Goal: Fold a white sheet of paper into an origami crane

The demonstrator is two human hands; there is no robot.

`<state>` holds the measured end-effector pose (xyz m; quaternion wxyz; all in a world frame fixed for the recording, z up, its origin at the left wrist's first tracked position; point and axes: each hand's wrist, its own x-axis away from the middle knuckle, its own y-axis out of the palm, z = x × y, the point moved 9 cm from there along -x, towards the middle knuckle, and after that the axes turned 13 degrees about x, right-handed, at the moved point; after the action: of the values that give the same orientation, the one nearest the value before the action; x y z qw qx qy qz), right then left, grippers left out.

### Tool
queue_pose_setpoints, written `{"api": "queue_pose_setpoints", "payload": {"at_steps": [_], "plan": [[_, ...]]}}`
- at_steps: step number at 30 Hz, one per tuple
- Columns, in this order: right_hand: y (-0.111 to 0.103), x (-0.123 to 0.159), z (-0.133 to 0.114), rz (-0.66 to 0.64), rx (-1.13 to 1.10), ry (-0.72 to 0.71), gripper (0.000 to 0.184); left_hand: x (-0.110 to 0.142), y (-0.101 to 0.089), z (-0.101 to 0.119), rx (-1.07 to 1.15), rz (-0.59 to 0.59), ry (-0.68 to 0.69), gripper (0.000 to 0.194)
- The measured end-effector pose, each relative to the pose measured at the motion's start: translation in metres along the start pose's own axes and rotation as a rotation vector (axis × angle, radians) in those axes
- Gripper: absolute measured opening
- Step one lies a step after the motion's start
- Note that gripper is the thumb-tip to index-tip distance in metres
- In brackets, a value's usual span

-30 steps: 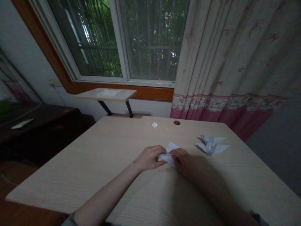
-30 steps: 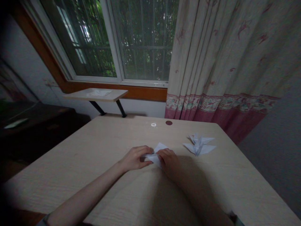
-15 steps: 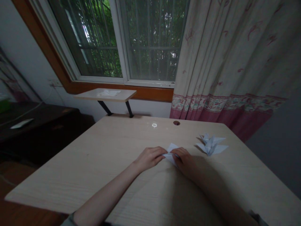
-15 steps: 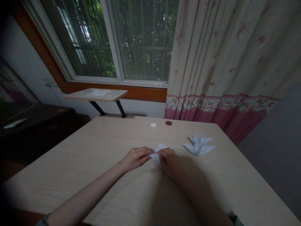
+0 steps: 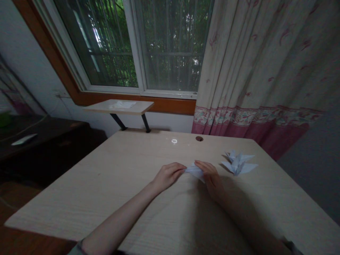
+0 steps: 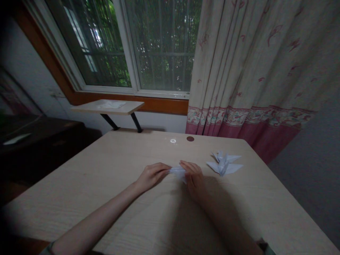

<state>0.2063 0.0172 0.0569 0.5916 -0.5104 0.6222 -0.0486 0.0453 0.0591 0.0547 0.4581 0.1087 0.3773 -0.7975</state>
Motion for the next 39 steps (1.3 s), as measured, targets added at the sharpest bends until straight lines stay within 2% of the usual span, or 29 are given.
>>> {"api": "queue_pose_setpoints", "payload": {"at_steps": [5, 10, 15, 18, 21, 28, 33, 39], "plan": [[-0.011, -0.001, 0.001, 0.103, 0.059, 0.013, 0.049, -0.001, -0.007, -0.006, 0.104, 0.105, -0.062, 0.017], [-0.02, 0.0, 0.0, 0.247, 0.217, 0.053, 0.044, 0.003, -0.012, -0.036, 0.279, 0.265, -0.339, 0.018], [-0.025, 0.002, -0.015, 0.338, 0.358, -0.009, 0.047, 0.008, -0.002, -0.06, 0.554, 0.306, -0.537, 0.033], [-0.022, 0.002, -0.02, 0.257, 0.404, -0.02, 0.04, 0.009, 0.006, -0.064, 0.71, 0.287, -0.588, 0.041], [-0.016, 0.002, -0.021, 0.148, 0.415, -0.043, 0.031, 0.009, 0.01, -0.064, 0.74, 0.251, -0.597, 0.042], [0.002, 0.002, -0.016, -0.029, 0.324, -0.097, 0.03, 0.007, 0.013, -0.056, 0.563, 0.122, -0.575, 0.031], [0.014, 0.0, -0.017, -0.118, 0.305, -0.105, 0.03, 0.005, 0.01, -0.053, 0.413, 0.098, -0.533, 0.025], [0.029, 0.004, -0.01, -0.229, 0.278, -0.077, 0.039, 0.003, 0.003, -0.045, 0.155, 0.066, -0.413, 0.023]]}}
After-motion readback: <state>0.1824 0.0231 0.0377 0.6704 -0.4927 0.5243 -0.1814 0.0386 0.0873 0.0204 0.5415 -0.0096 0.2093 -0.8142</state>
